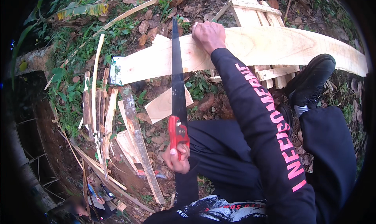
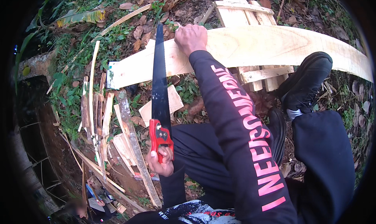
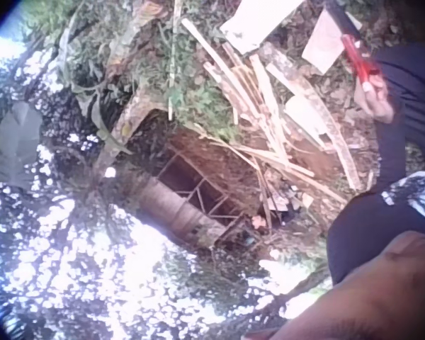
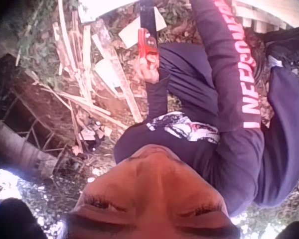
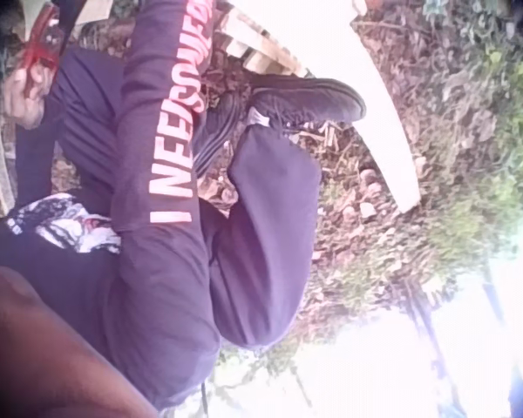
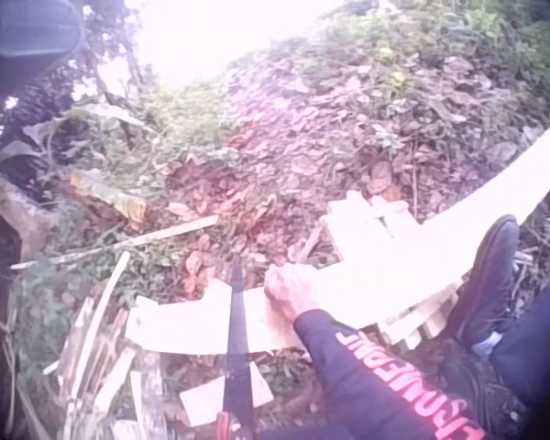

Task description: The person sits on the ground and uses a red hand saw to cut a long wooden plank resting on a makeshift wooden support. The person saws through the plank multiple times, creating separate pieces of wood.

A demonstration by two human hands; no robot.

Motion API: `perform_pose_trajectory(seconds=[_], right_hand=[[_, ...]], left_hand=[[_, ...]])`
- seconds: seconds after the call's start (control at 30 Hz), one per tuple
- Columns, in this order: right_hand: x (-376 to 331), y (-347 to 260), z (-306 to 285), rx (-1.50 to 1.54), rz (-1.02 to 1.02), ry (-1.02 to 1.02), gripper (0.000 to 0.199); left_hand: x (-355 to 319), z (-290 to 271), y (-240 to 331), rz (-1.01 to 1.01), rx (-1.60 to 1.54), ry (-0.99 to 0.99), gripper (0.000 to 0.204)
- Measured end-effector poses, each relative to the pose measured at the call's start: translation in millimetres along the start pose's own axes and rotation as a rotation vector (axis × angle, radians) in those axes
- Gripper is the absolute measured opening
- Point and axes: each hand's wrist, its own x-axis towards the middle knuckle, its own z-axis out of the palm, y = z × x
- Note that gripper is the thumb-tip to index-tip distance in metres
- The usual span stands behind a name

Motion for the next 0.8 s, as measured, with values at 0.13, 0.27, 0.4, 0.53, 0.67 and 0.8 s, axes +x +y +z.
perform_pose_trajectory(seconds=[0.13,0.27,0.4,0.53,0.67,0.8], right_hand=[[-10,-15,7,0.044,0.050,-0.067,0.042],[-14,-21,5,0.002,-0.012,-0.036,0.035],[-19,-30,-2,0.036,0.032,-0.072,0.039],[-17,-26,3,0.002,0.011,-0.019,0.039],[-15,-9,20,-0.035,-0.012,-0.045,0.040],[-16,2,35,0.040,0.107,-0.088,0.039]], left_hand=[[83,15,-26,-0.020,0.082,0.117,0.033],[107,18,-27,-0.067,0.006,0.152,0.032],[-4,-24,-9,-0.013,-0.048,0.112,0.033],[-19,-23,1,-0.013,-0.095,0.077,0.034],[86,12,-39,-0.087,0.093,0.104,0.031],[83,12,-44,-0.125,0.056,0.113,0.033]])
